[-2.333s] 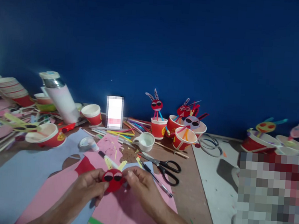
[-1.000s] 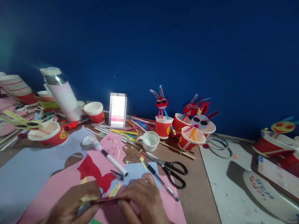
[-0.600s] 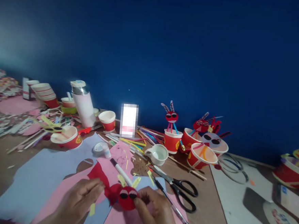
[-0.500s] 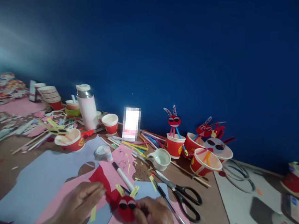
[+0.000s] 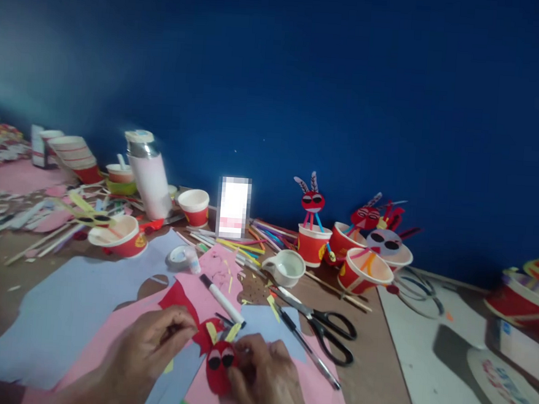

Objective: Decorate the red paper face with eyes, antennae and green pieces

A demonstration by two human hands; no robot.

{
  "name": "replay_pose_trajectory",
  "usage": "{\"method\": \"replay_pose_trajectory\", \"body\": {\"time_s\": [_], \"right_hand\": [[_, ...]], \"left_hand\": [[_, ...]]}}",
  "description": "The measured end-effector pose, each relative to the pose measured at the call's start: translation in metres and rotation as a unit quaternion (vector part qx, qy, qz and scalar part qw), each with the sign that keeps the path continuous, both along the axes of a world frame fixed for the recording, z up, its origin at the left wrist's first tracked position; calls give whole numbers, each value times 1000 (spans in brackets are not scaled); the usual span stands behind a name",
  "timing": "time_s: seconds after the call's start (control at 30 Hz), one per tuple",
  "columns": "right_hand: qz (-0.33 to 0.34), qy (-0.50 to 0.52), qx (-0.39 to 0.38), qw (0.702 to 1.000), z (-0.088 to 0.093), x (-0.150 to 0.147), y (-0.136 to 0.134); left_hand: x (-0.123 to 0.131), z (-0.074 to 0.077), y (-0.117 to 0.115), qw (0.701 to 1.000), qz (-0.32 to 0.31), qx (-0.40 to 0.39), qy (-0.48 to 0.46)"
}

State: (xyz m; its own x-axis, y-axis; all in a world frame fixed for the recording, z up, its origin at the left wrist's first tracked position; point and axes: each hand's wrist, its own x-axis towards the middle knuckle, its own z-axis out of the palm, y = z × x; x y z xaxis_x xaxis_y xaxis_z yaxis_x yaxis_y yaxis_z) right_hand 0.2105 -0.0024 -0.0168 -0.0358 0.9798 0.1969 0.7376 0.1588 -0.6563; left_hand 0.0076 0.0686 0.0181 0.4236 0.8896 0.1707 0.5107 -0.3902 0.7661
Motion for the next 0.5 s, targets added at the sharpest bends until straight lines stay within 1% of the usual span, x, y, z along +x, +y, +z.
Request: {"method": "replay_pose_trajectory", "body": {"time_s": [0.03, 0.2, 0.3, 0.43, 0.5], "right_hand": [[1, -3, 4, 1000, -1, 0, -1], [14, -39, 1, 999, 0, -1, -2], [30, -45, 4, 999, 2, -2, -2], [45, -55, 55, 996, 4, -4, -3], [48, -61, 79, 994, 3, -5, -3]], "left_hand": [[-1, 0, 0, 1000, -1, 8, 3], [-7, -9, -3, 997, -54, 25, 52], [-7, -10, -6, 993, -73, 57, 76], [-3, -6, -13, 984, -123, 100, 86], [0, -4, -17, 980, -146, 127, 47]]}}
